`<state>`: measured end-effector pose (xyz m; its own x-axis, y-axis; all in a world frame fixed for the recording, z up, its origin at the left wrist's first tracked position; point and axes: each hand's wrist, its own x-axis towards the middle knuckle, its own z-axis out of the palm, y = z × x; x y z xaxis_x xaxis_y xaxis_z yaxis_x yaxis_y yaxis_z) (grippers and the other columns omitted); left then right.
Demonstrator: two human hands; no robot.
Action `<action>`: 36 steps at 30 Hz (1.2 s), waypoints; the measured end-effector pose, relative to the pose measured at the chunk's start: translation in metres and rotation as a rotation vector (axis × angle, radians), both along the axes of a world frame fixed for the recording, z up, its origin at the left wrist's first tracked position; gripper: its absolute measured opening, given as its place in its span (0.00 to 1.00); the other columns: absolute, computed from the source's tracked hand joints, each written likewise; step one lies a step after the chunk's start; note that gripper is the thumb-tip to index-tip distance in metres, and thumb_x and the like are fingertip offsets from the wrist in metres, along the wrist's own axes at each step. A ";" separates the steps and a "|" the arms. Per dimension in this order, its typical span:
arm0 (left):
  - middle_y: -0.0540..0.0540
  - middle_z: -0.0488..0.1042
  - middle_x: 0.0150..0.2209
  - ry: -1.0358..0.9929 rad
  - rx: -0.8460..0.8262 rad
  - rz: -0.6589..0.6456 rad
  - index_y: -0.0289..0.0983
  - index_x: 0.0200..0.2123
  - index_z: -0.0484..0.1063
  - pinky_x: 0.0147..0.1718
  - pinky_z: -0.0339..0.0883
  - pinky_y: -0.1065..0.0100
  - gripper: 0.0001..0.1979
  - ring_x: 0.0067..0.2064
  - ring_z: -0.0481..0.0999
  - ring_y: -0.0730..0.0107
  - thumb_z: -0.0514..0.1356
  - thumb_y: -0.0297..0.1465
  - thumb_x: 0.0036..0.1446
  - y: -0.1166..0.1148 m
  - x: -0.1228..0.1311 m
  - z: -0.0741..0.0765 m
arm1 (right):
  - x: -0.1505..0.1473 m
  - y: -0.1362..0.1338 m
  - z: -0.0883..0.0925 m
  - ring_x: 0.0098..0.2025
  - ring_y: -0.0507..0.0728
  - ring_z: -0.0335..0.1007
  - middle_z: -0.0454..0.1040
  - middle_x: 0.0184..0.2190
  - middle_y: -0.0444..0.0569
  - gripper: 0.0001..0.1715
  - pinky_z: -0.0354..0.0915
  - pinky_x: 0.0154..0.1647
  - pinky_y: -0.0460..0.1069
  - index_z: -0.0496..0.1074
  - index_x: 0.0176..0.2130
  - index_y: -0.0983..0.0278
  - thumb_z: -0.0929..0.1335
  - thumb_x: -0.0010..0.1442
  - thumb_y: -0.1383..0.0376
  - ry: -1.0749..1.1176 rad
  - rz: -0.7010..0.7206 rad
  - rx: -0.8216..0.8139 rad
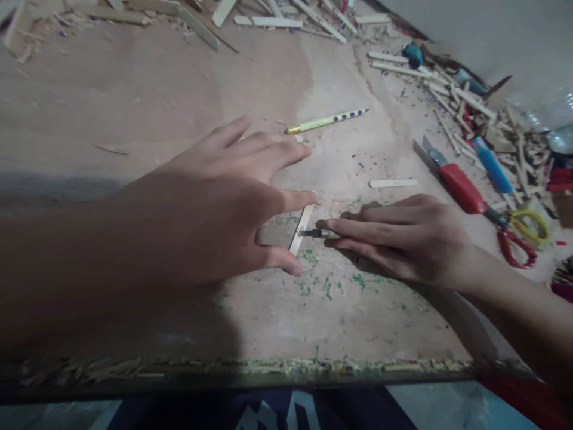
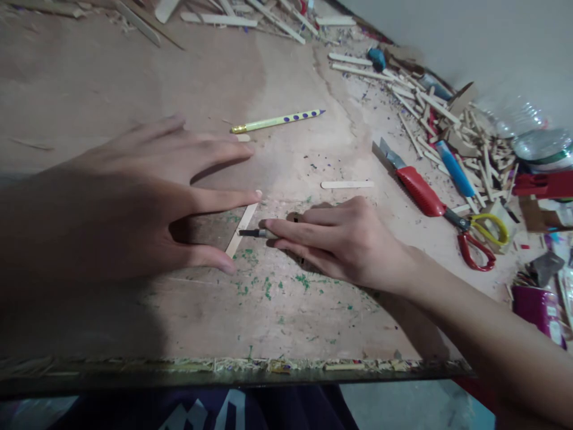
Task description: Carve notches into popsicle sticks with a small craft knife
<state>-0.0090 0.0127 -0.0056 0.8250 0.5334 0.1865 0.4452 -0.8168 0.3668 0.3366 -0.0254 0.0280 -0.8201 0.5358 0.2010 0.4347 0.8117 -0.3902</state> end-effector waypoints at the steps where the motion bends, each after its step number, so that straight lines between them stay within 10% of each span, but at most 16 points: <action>1: 0.27 0.68 0.92 0.007 -0.012 0.011 0.42 0.79 0.88 0.92 0.58 0.22 0.39 0.93 0.67 0.20 0.80 0.60 0.79 -0.001 0.000 0.002 | 0.001 0.000 -0.002 0.30 0.51 0.81 0.87 0.37 0.44 0.13 0.69 0.31 0.51 0.84 0.70 0.65 0.76 0.93 0.64 -0.006 0.001 0.031; 20: 0.17 0.70 0.89 -0.002 -0.013 -0.017 0.41 0.81 0.86 0.88 0.62 0.16 0.44 0.92 0.70 0.16 0.83 0.60 0.75 0.000 0.002 0.007 | -0.002 -0.001 0.005 0.46 0.58 0.99 0.98 0.54 0.53 0.12 0.89 0.44 0.50 0.89 0.67 0.61 0.78 0.90 0.67 0.077 -0.096 -0.092; 36: 0.37 0.71 0.91 -0.004 -0.018 0.010 0.54 0.81 0.86 0.92 0.59 0.20 0.47 0.90 0.72 0.22 0.78 0.72 0.71 0.003 -0.002 -0.005 | 0.005 0.005 -0.012 0.29 0.51 0.71 0.77 0.34 0.38 0.14 0.63 0.31 0.52 0.83 0.71 0.67 0.75 0.93 0.65 0.040 0.067 0.080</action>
